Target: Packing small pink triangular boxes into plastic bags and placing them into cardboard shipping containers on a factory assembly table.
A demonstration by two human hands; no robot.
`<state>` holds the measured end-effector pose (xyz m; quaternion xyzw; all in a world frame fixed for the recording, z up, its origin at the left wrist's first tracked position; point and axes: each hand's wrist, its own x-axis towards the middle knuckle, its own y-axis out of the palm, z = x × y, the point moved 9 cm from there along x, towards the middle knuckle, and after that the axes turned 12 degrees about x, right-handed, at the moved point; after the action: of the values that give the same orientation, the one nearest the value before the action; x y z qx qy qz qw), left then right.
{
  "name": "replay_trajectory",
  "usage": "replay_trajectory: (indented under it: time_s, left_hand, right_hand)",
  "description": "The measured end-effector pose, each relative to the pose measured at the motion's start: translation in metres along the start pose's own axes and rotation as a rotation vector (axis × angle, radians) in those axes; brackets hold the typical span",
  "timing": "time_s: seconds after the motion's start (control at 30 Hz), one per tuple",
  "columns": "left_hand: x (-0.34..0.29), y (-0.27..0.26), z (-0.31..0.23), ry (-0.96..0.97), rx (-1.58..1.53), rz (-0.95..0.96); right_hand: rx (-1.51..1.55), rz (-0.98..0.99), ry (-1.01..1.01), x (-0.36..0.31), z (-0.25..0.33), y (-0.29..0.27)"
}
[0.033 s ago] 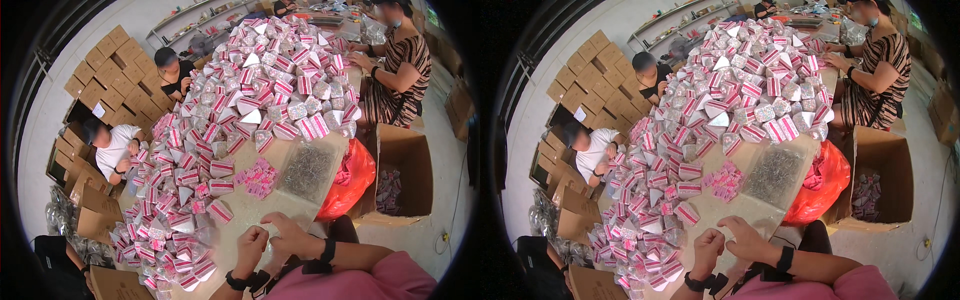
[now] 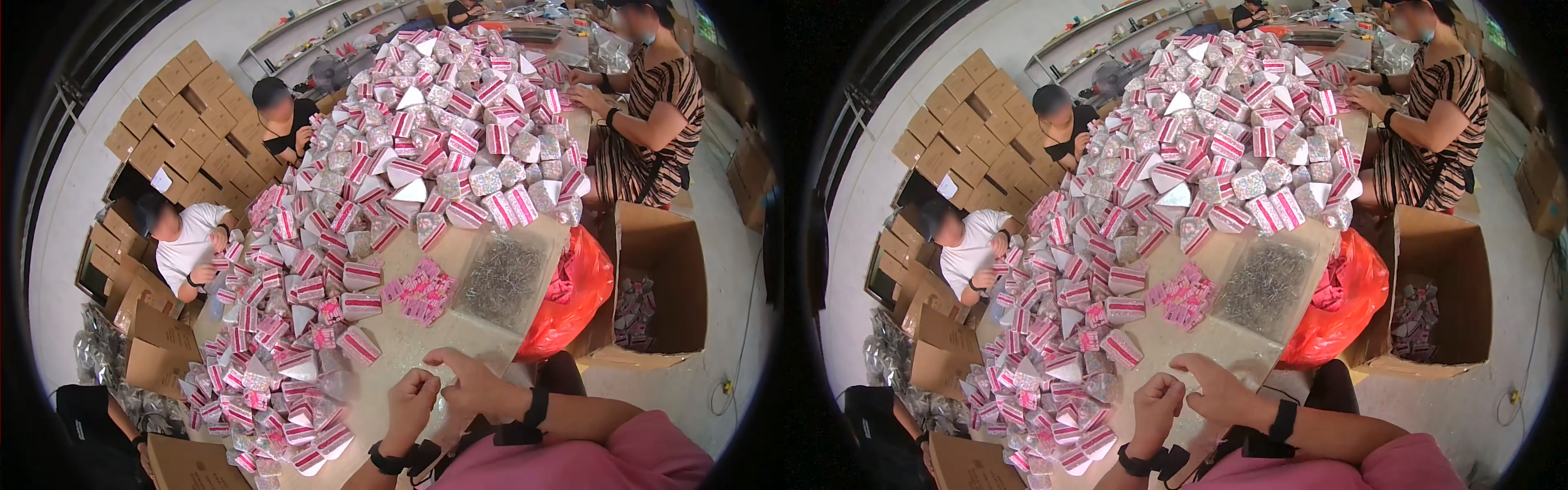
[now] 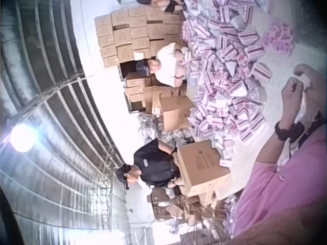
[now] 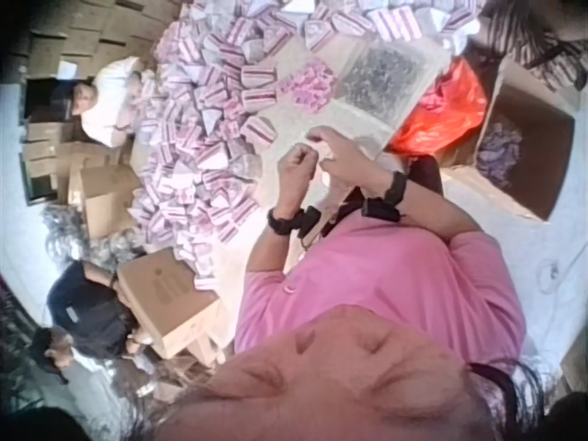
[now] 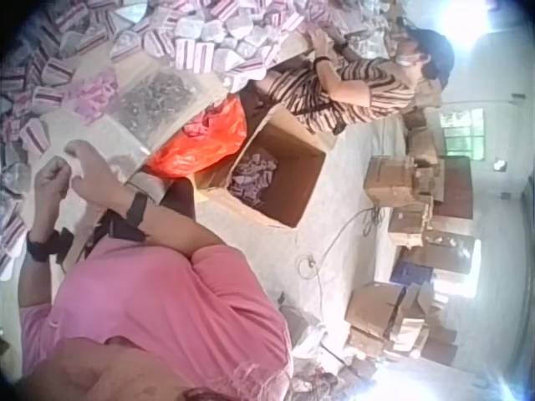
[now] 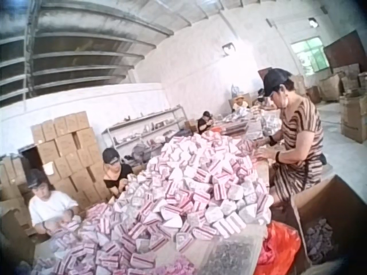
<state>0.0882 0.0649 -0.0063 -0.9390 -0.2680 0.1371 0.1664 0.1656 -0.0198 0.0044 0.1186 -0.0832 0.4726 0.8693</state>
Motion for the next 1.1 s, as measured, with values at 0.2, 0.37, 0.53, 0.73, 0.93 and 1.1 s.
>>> replay_trajectory:
  time_s: [0.2, 0.37, 0.53, 0.73, 0.93, 1.1]
  left_hand:
    - [-0.007, 0.000, -0.045, 0.359, 0.452, -0.156]
    - [0.009, -0.005, 0.000, 0.074, 0.180, -0.072]
    - [0.013, 0.006, 0.017, -0.085, -0.201, 0.069]
    - [0.045, 0.004, 0.008, -0.068, -0.025, 0.173]
    - [0.167, -0.023, -0.021, 0.147, 0.368, 0.014]
    - [0.275, -0.011, -0.014, 0.248, 0.569, -0.170]
  right_hand:
    - [0.118, 0.071, 0.213, -0.001, -0.009, 0.003]
    - [-0.184, 0.021, 0.127, 0.000, -0.006, -0.004]
    - [-0.629, 0.154, -0.164, -0.005, -0.010, 0.009]
    - [-0.541, 0.022, -0.196, -0.001, 0.003, -0.017]
    - [-0.009, -0.132, 0.416, -0.011, -0.061, -0.053]
    - [0.211, -0.137, 0.576, -0.030, -0.119, -0.058]
